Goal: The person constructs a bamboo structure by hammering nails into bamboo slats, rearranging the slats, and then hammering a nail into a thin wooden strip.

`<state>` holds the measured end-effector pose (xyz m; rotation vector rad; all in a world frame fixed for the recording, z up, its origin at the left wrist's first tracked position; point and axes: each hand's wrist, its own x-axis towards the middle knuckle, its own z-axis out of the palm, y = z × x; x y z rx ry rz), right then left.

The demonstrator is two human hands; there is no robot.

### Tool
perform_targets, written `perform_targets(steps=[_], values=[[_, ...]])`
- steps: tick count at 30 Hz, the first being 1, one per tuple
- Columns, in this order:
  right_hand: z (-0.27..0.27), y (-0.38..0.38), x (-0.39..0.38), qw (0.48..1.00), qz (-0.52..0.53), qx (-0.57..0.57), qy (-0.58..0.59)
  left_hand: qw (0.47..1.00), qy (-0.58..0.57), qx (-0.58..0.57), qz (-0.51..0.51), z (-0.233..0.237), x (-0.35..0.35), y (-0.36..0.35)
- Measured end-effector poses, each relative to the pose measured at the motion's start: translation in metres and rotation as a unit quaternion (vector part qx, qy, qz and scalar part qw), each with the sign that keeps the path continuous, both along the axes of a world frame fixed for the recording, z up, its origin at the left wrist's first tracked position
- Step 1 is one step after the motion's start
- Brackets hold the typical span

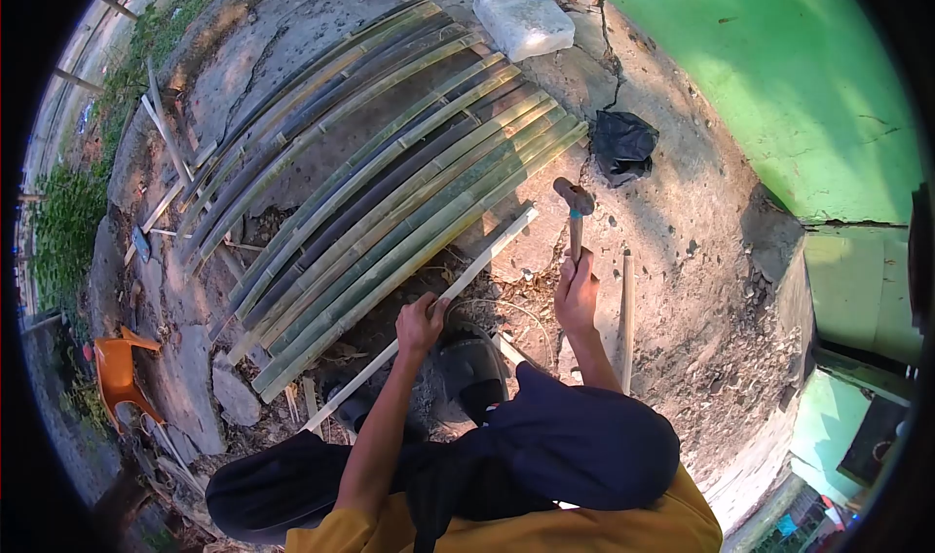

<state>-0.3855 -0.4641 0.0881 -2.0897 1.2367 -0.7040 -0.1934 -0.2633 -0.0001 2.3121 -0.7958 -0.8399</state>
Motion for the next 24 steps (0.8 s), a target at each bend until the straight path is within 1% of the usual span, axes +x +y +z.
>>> perform_targets(steps=[1, 2, 4, 5, 7, 8, 10, 11, 13, 14, 16, 18, 20, 23, 24], values=[[-0.029, 0.001, -0.011, 0.998, 0.006, 0.038, 0.056, 1.000, 0.007, 0.003, 0.000, 0.003, 0.001, 0.000], [-0.044, 0.000, -0.013, 0.982, 0.022, 0.099, 0.157, 1.000, 0.004, -0.001, -0.001, 0.001, 0.000, -0.001], [-0.050, -0.001, -0.016, 0.969, 0.051, 0.135, 0.201, 1.000, -0.016, -0.010, 0.012, 0.000, -0.001, 0.000], [-0.054, -0.009, -0.016, 0.970, 0.054, 0.128, 0.199, 1.000, -0.018, -0.016, 0.016, -0.005, 0.002, -0.006], [-0.045, 0.000, -0.017, 0.977, 0.038, 0.125, 0.170, 0.999, 0.009, 0.031, -0.003, -0.002, 0.001, 0.001], [-0.041, 0.000, -0.015, 0.977, 0.040, 0.123, 0.170, 1.000, 0.009, 0.030, -0.001, -0.002, 0.003, -0.001], [-0.034, 0.006, -0.014, 0.991, 0.029, 0.093, 0.095, 1.000, 0.004, 0.022, -0.003, -0.003, 0.001, 0.002], [-0.034, 0.005, -0.011, 0.991, 0.028, 0.090, 0.094, 1.000, 0.003, 0.020, -0.003, -0.004, 0.002, 0.000], [-0.044, 0.007, -0.013, 0.985, 0.023, 0.104, 0.134, 1.000, 0.003, 0.014, 0.004, -0.004, 0.000, 0.003], [-0.048, 0.006, -0.014, 0.985, 0.022, 0.103, 0.134, 1.000, 0.003, 0.013, 0.003, -0.004, -0.001, 0.003], [-0.052, 0.001, -0.009, 0.967, 0.028, 0.154, 0.203, 1.000, -0.003, 0.000, -0.001, -0.004, 0.001, 0.003], [-0.049, -0.004, -0.006, 0.970, 0.033, 0.151, 0.189, 1.000, -0.020, -0.014, 0.001, -0.003, 0.001, 0.001], [-0.045, -0.002, -0.009, 0.990, 0.037, 0.099, 0.096, 0.999, -0.028, -0.018, -0.002, -0.001, -0.006, 0.007], [0.006, 0.000, 0.008, 0.997, 0.018, 0.058, 0.053, 0.998, -0.048, -0.026, -0.006, 0.000, -0.005, 0.004], [0.014, 0.000, 0.011, 0.999, 0.003, 0.038, 0.029, 0.998, -0.054, -0.026, -0.007, -0.002, -0.005, 0.004]])
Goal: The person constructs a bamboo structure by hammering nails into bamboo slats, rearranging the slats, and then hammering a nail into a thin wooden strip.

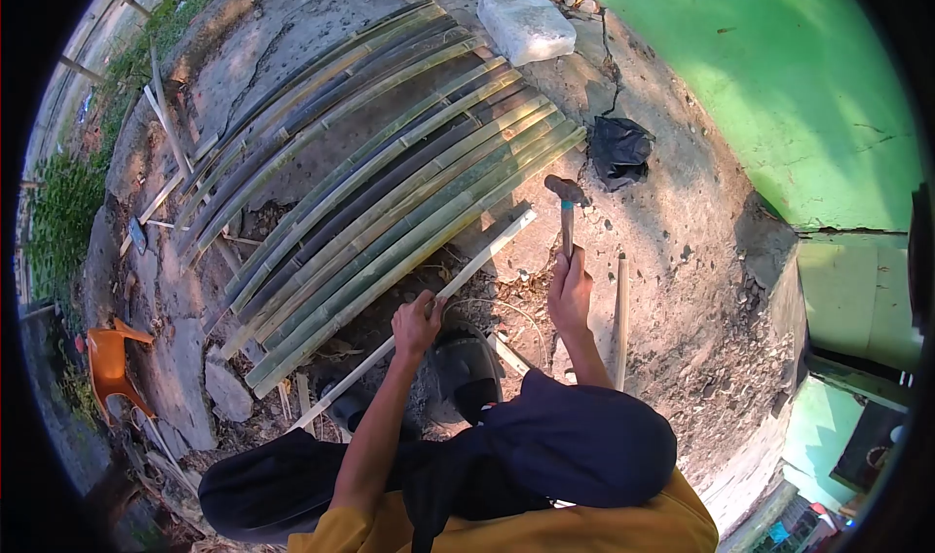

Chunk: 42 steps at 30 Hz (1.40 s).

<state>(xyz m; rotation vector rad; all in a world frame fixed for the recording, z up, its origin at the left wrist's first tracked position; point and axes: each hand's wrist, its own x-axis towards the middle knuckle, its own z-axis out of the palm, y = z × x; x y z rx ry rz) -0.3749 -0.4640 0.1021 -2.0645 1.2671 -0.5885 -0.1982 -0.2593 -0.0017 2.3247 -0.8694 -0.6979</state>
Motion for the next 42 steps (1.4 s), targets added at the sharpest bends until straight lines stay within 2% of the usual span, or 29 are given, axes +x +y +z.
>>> perform_targets(steps=[2, 4, 5, 8, 13, 16, 18, 20, 23, 26, 28, 29, 32, 33, 34, 35, 37, 40, 42], values=[[-0.019, 0.000, -0.009, 0.999, 0.002, -0.025, -0.042, 1.000, -0.005, 0.002, -0.002, 0.000, -0.003, 0.003], [-0.054, 0.001, -0.022, 0.989, 0.017, 0.034, 0.146, 1.000, -0.017, -0.004, -0.002, -0.002, -0.002, 0.001], [-0.080, 0.000, -0.035, 0.978, 0.032, 0.092, 0.185, 1.000, -0.020, -0.012, -0.002, -0.002, -0.001, -0.002], [-0.070, -0.004, -0.043, 0.988, 0.024, 0.042, 0.149, 0.999, -0.035, -0.016, -0.006, -0.001, -0.002, 0.000], [0.004, -0.017, -0.011, 0.998, -0.006, 0.031, 0.045, 0.995, -0.093, -0.022, -0.034, -0.002, -0.012, 0.004], [-0.005, -0.007, -0.008, 0.999, 0.001, -0.031, -0.014, 0.995, -0.086, -0.013, -0.042, -0.002, -0.013, 0.004], [-0.053, 0.004, -0.027, 0.991, 0.013, 0.043, 0.125, 0.995, -0.090, -0.019, -0.043, -0.001, -0.013, 0.005], [-0.076, 0.013, -0.040, 0.975, 0.039, 0.104, 0.193, 0.994, -0.097, -0.027, -0.045, 0.000, -0.012, 0.005], [-0.058, 0.012, -0.036, 0.988, 0.029, 0.085, 0.128, 0.996, -0.082, -0.024, -0.041, -0.001, -0.014, 0.009], [-0.015, -0.008, -0.013, 0.999, 0.005, 0.016, 0.037, 0.995, -0.080, -0.017, -0.059, -0.001, -0.009, 0.003], [0.023, -0.016, 0.004, 0.999, -0.033, 0.030, 0.024, 0.994, -0.094, -0.039, -0.037, 0.000, -0.013, 0.002], [0.027, -0.018, 0.007, 1.000, -0.028, -0.005, 0.008, 0.995, -0.090, -0.036, -0.038, 0.000, -0.014, 0.002], [-0.034, -0.002, -0.012, 0.998, -0.027, -0.002, 0.056, 0.995, -0.086, -0.019, -0.043, 0.003, -0.013, 0.004], [-0.060, 0.001, -0.024, 0.975, 0.005, 0.085, 0.203, 0.995, -0.086, -0.026, -0.046, 0.003, -0.013, 0.005], [-0.100, 0.012, -0.041, 0.979, -0.013, 0.089, 0.185, 0.994, -0.088, -0.035, -0.046, 0.002, -0.012, 0.003], [-0.103, 0.025, -0.049, 0.978, -0.022, 0.090, 0.185, 0.994, -0.090, -0.038, -0.046, 0.001, -0.009, 0.003], [-0.096, 0.023, -0.045, 0.978, -0.022, 0.088, 0.187, 0.996, -0.079, -0.024, -0.041, -0.002, -0.010, 0.003], [-0.048, 0.007, -0.020, 0.986, -0.032, 0.083, 0.140, 0.996, -0.076, -0.010, -0.054, -0.002, -0.010, 0.004], [-0.016, -0.007, -0.002, 0.999, -0.018, 0.035, 0.025, 0.996, -0.075, -0.009, -0.053, -0.001, -0.012, 0.004]])
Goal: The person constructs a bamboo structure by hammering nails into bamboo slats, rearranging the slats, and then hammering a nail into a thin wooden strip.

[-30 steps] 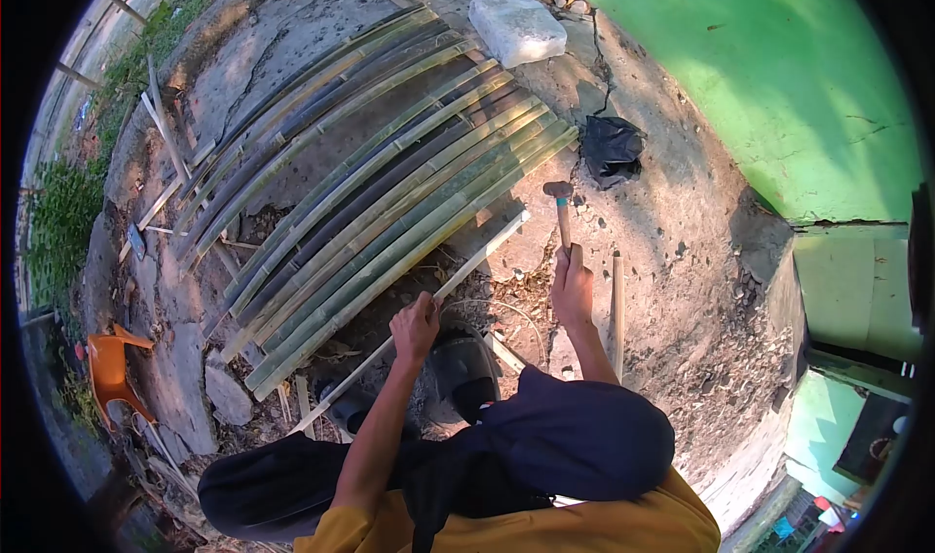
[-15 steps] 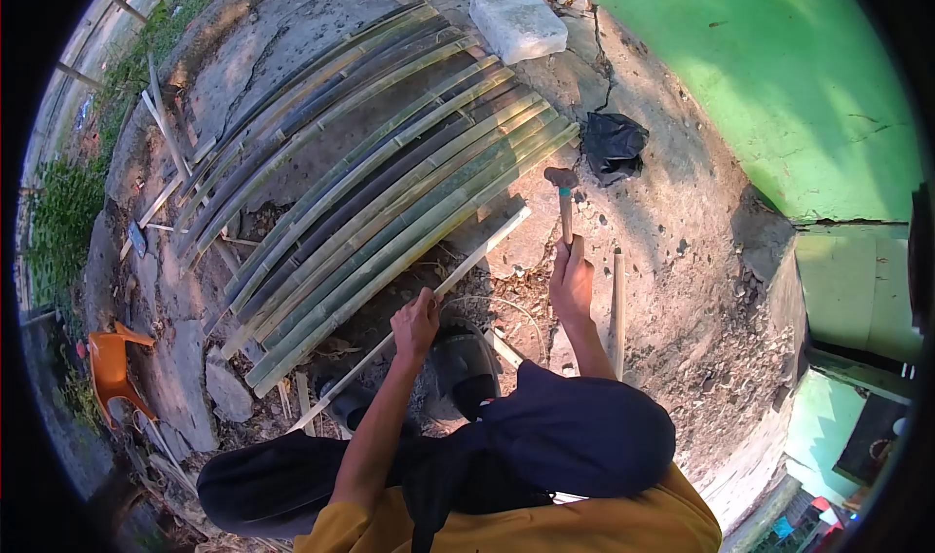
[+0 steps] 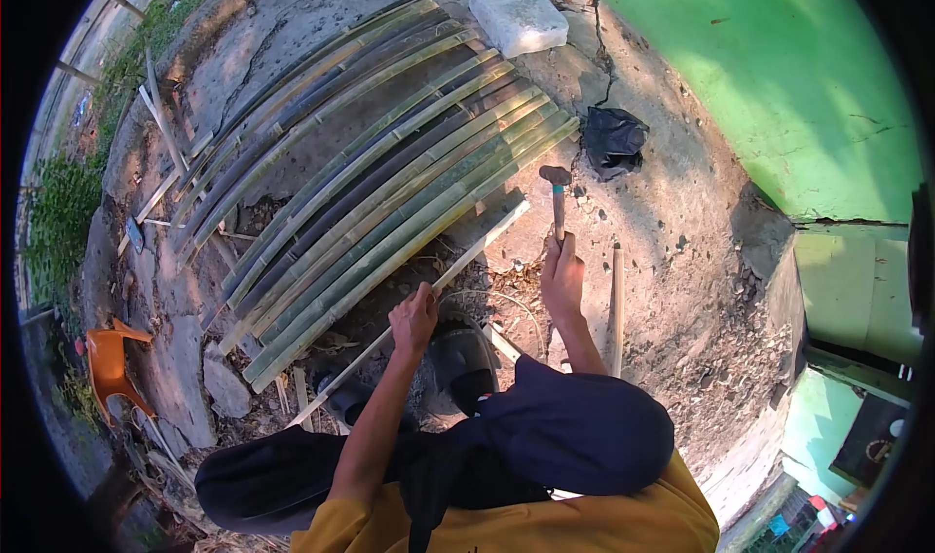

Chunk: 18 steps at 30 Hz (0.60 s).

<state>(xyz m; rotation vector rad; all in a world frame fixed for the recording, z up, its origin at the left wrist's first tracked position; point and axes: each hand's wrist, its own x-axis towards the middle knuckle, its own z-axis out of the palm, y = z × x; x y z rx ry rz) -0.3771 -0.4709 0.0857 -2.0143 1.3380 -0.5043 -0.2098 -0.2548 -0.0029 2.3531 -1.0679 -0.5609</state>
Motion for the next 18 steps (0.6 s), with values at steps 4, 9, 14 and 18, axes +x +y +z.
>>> perform_targets(steps=[4, 9, 14, 18], values=[[-0.033, 0.013, -0.010, 0.999, -0.001, -0.042, 0.006, 1.000, -0.006, -0.006, 0.000, 0.005, 0.000, 0.000], [-0.077, 0.036, -0.036, 0.998, 0.008, 0.007, 0.054, 1.000, 0.000, -0.012, 0.012, 0.007, 0.009, -0.005], [-0.053, 0.051, -0.039, 0.988, -0.085, 0.109, -0.067, 0.998, -0.030, -0.023, 0.049, 0.023, 0.009, 0.036], [-0.068, 0.048, -0.038, 0.981, -0.102, 0.137, -0.094, 0.995, -0.078, -0.005, 0.063, 0.022, 0.013, 0.057]])
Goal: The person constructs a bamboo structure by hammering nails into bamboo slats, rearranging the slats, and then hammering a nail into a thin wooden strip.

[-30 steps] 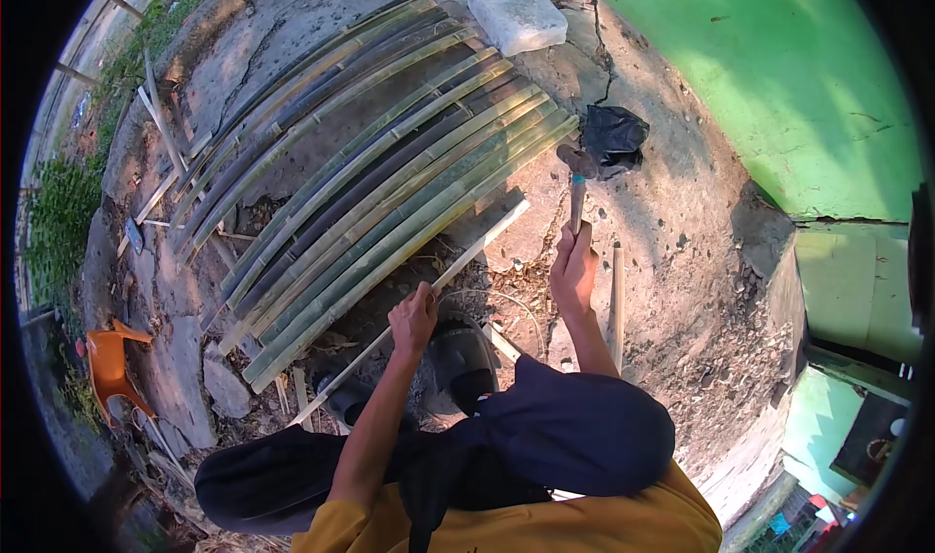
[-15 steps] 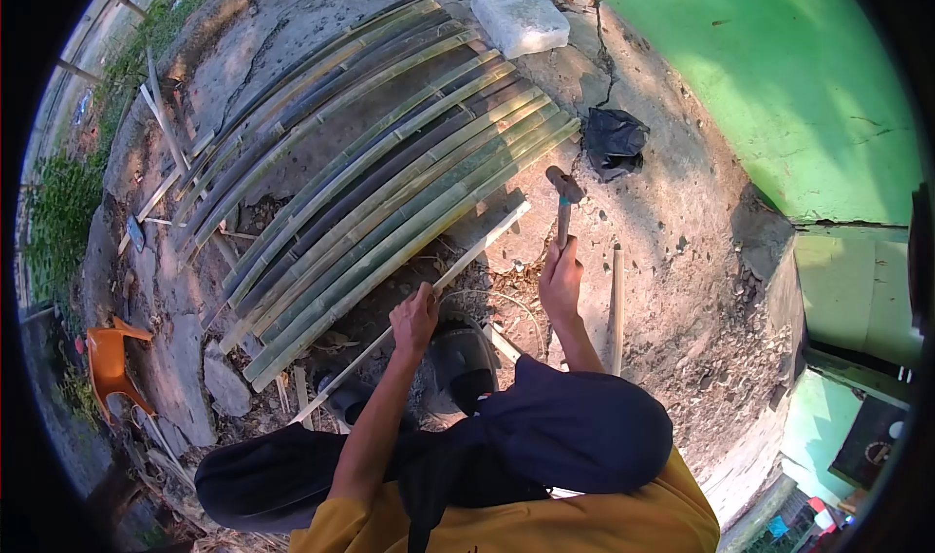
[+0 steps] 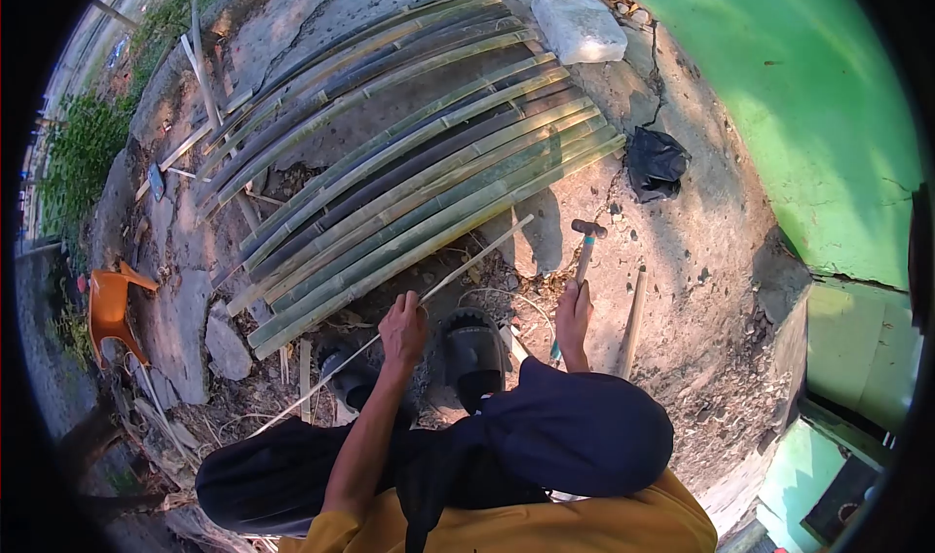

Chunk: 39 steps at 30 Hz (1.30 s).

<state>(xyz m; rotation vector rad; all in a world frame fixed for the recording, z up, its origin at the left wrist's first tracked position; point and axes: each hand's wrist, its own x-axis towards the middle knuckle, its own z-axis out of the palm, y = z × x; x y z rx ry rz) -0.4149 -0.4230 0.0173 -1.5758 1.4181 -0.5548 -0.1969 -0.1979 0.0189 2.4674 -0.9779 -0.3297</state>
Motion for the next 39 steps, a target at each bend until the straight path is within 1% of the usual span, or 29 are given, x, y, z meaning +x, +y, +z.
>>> perform_targets(steps=[1, 2, 4, 5, 7, 8, 10, 11, 12, 14, 17, 20, 22, 23, 25, 26, 28, 29, 30, 31, 32, 33, 34, 35, 36, 37, 38, 39], values=[[-0.006, 0.000, -0.001, 1.000, 0.004, 0.011, -0.026, 1.000, 0.000, 0.010, -0.010, -0.002, -0.002, 0.003], [-0.012, 0.000, -0.002, 1.000, 0.008, 0.015, -0.025, 1.000, 0.001, 0.013, -0.006, -0.003, -0.004, 0.006], [-0.015, 0.000, -0.001, 0.999, 0.031, 0.012, 0.002, 0.998, 0.000, 0.043, -0.035, -0.003, -0.008, 0.006], [-0.016, 0.001, -0.001, 0.999, 0.032, 0.014, 0.002, 0.998, 0.001, 0.044, -0.034, -0.003, -0.010, 0.005], [-0.015, 0.004, 0.000, 0.998, 0.061, -0.006, 0.024, 0.994, -0.022, 0.103, -0.035, -0.009, -0.017, 0.008], [-0.014, 0.006, -0.001, 0.998, 0.061, -0.004, 0.024, 0.994, -0.021, 0.104, -0.036, -0.011, -0.020, 0.010], [-0.004, 0.011, -0.001, 0.994, 0.092, 0.007, 0.059, 0.988, 0.013, 0.147, -0.038, -0.010, -0.026, 0.008], [-0.006, 0.014, -0.003, 0.991, 0.107, -0.014, 0.075, 0.988, 0.014, 0.147, -0.040, -0.009, -0.029, 0.007], [-0.005, 0.015, -0.003, 0.992, 0.104, -0.013, 0.075, 0.988, 0.008, 0.151, -0.038, -0.004, -0.031, 0.004], [-0.004, 0.019, -0.003, 0.986, 0.133, -0.026, 0.097, 0.987, 0.002, 0.156, -0.038, 0.005, -0.031, 0.000], [-0.013, 0.027, -0.008, 0.986, 0.133, -0.031, 0.091, 0.990, -0.001, 0.142, -0.022, 0.005, -0.028, -0.002], [-0.014, 0.030, -0.012, 0.986, 0.137, -0.019, 0.096, 0.991, 0.021, 0.135, -0.013, -0.003, -0.016, 0.000], [-0.013, 0.031, -0.013, 0.984, 0.141, -0.008, 0.108, 0.973, 0.172, 0.151, -0.036, -0.012, 0.000, 0.002], [-0.012, 0.030, -0.012, 0.984, 0.145, -0.013, 0.102, 0.973, 0.172, 0.152, -0.039, -0.016, 0.007, 0.004], [-0.012, 0.029, -0.012, 0.984, 0.149, -0.018, 0.096, 0.974, 0.177, 0.114, -0.084, -0.018, 0.016, 0.006], [-0.013, 0.026, -0.010, 0.983, 0.157, -0.019, 0.096, 0.974, 0.176, 0.113, -0.083, -0.020, 0.016, 0.004], [-0.011, 0.025, -0.007, 0.981, 0.167, -0.018, 0.094, 0.977, 0.132, 0.165, -0.033, -0.010, 0.013, 0.000], [-0.010, 0.023, -0.005, 0.976, 0.180, -0.020, 0.118, 0.977, 0.131, 0.166, -0.029, -0.005, 0.011, -0.002], [-0.011, 0.022, -0.004, 0.971, 0.194, -0.021, 0.141, 0.977, 0.144, 0.156, -0.023, -0.003, 0.008, -0.001], [-0.012, 0.022, -0.002, 0.969, 0.203, -0.019, 0.139, 0.976, 0.157, 0.148, -0.015, 0.000, 0.005, 0.002], [-0.014, 0.023, 0.000, 0.969, 0.194, 0.002, 0.153, 0.976, 0.157, 0.151, -0.004, 0.002, 0.002, 0.004], [-0.011, 0.024, 0.005, 0.968, 0.184, 0.023, 0.169, 0.973, 0.183, 0.138, 0.004, 0.004, -0.002, 0.005], [-0.007, 0.024, 0.008, 0.966, 0.193, 0.025, 0.169, 0.970, 0.210, 0.123, 0.011, 0.006, -0.005, 0.006], [-0.002, 0.025, 0.009, 0.968, 0.205, 0.014, 0.147, 0.969, 0.212, 0.123, 0.019, 0.009, -0.007, 0.008], [0.003, 0.023, 0.014, 0.968, 0.217, 0.004, 0.124, 0.962, 0.227, 0.151, 0.020, 0.010, -0.010, 0.012], [0.003, 0.021, 0.016, 0.964, 0.233, -0.010, 0.125, 0.953, 0.242, 0.179, 0.022, 0.011, -0.012, 0.016], [0.003, 0.018, 0.017, 0.963, 0.239, -0.009, 0.124, 0.953, 0.242, 0.179, 0.029, 0.013, -0.016, 0.021], [0.000, 0.016, 0.016, 0.955, 0.248, 0.033, 0.160, 0.950, 0.256, 0.174, 0.029, 0.012, -0.021, 0.029]])
